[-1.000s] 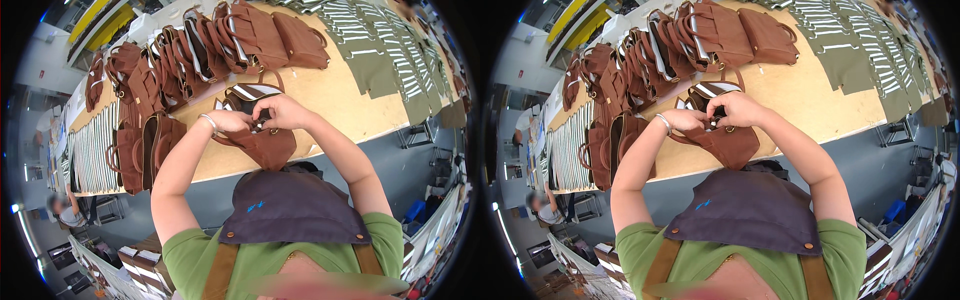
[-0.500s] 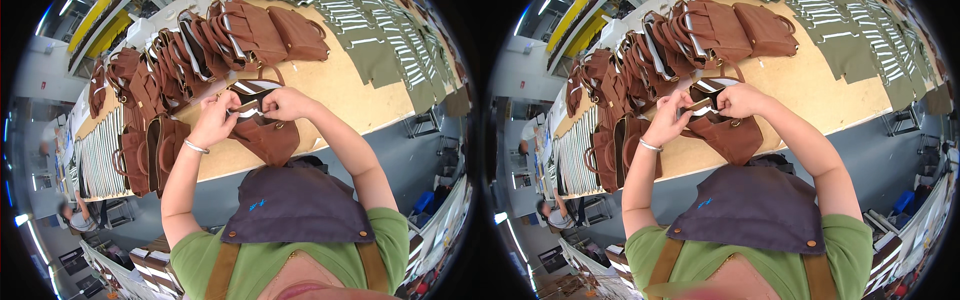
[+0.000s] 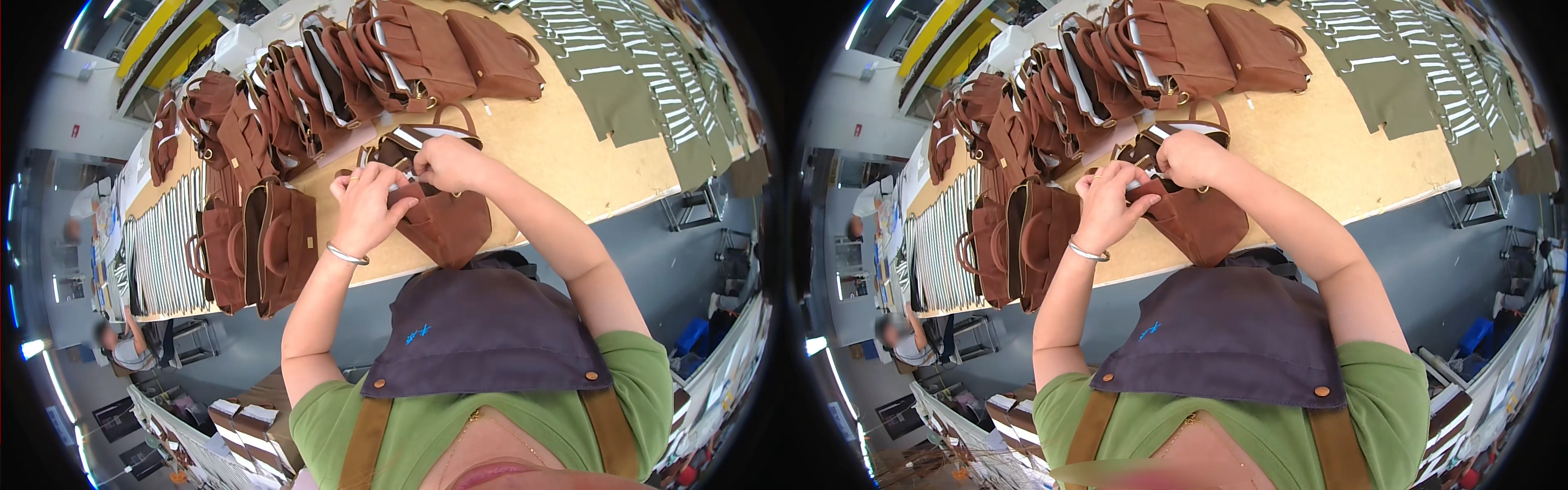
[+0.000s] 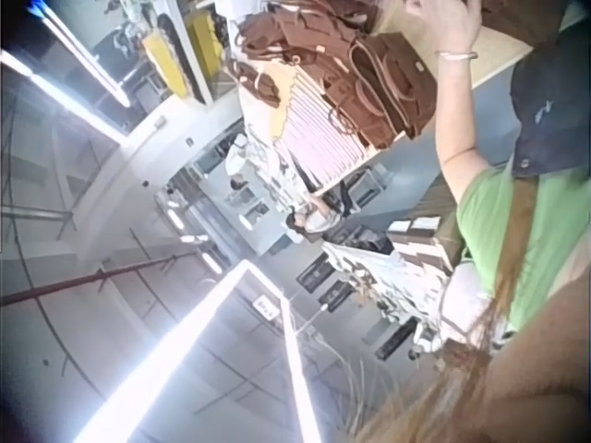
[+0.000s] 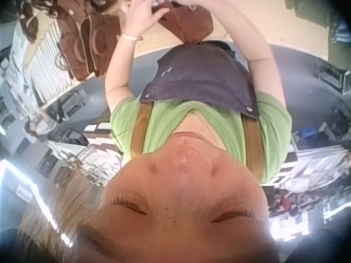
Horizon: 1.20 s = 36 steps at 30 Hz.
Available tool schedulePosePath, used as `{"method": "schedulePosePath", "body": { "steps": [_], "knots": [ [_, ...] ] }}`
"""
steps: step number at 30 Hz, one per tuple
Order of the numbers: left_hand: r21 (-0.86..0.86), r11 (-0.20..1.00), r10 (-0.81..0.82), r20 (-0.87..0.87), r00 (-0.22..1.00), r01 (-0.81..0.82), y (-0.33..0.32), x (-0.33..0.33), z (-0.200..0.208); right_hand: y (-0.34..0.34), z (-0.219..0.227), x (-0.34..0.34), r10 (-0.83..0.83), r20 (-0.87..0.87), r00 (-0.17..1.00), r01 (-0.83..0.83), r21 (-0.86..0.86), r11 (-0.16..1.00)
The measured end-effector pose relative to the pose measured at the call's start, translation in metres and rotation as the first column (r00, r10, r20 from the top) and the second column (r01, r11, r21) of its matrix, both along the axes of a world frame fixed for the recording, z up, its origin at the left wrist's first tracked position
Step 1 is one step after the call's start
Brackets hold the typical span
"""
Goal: Inspecting and assembling brown leather handbags at a production table.
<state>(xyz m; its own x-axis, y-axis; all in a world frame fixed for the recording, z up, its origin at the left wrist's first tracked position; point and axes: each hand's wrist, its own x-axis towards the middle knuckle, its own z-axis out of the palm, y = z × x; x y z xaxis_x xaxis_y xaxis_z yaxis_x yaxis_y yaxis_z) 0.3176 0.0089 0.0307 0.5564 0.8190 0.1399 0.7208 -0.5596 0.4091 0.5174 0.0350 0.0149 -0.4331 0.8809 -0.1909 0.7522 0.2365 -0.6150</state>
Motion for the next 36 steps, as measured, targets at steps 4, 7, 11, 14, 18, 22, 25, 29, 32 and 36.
{"method": "schedulePosePath", "body": {
  "steps": [4,7,11,14,18,22,25,29,32,36],
  "knots": [
    [-0.059,0.997,-0.048,-0.021,0.999,0.046,-0.003,-0.001,0.003,-0.006,-0.006,-0.007,-0.034,-0.045,0.998,0.032,-0.043,0.999],
    [-0.033,0.998,-0.054,-0.018,0.998,0.053,-0.006,-0.004,0.003,-0.014,0.011,-0.001,0.042,-0.037,0.998,-0.048,-0.171,0.984],
    [-0.01,0.999,-0.043,-0.028,0.999,0.043,-0.004,-0.008,-0.004,-0.014,-0.003,0.007,0.071,-0.127,0.989,-0.088,-0.128,0.988],
    [-0.058,0.997,-0.043,-0.02,0.999,0.042,-0.003,-0.009,-0.004,-0.015,0.0,0.009,0.179,-0.186,0.966,-0.205,-0.129,0.97],
    [-0.109,0.993,-0.058,-0.101,0.993,0.047,-0.008,-0.004,0.006,-0.017,0.0,0.01,0.141,-0.204,0.969,-0.169,-0.13,0.977],
    [-0.162,0.986,-0.014,-0.222,0.975,-0.023,-0.01,0.0,0.01,-0.02,-0.001,0.004,0.186,-0.156,0.97,-0.206,-0.121,0.971],
    [-0.214,0.973,-0.115,-0.148,0.982,0.082,-0.006,-0.006,0.012,-0.021,0.0,0.007,0.171,-0.253,0.952,-0.214,-0.156,0.964],
    [-0.181,0.982,-0.075,-0.075,0.994,0.06,-0.009,-0.01,0.002,-0.027,0.002,0.009,0.136,-0.275,0.952,-0.19,-0.182,0.965],
    [-0.145,0.987,-0.079,-0.031,0.996,0.074,-0.009,-0.011,0.0,-0.028,0.008,0.005,0.169,-0.166,0.972,-0.202,-0.208,0.957],
    [-0.128,0.989,-0.074,-0.003,0.997,0.073,-0.012,-0.014,-0.001,-0.031,0.007,0.003,0.178,-0.185,0.966,-0.213,-0.189,0.959]
  ]
}}
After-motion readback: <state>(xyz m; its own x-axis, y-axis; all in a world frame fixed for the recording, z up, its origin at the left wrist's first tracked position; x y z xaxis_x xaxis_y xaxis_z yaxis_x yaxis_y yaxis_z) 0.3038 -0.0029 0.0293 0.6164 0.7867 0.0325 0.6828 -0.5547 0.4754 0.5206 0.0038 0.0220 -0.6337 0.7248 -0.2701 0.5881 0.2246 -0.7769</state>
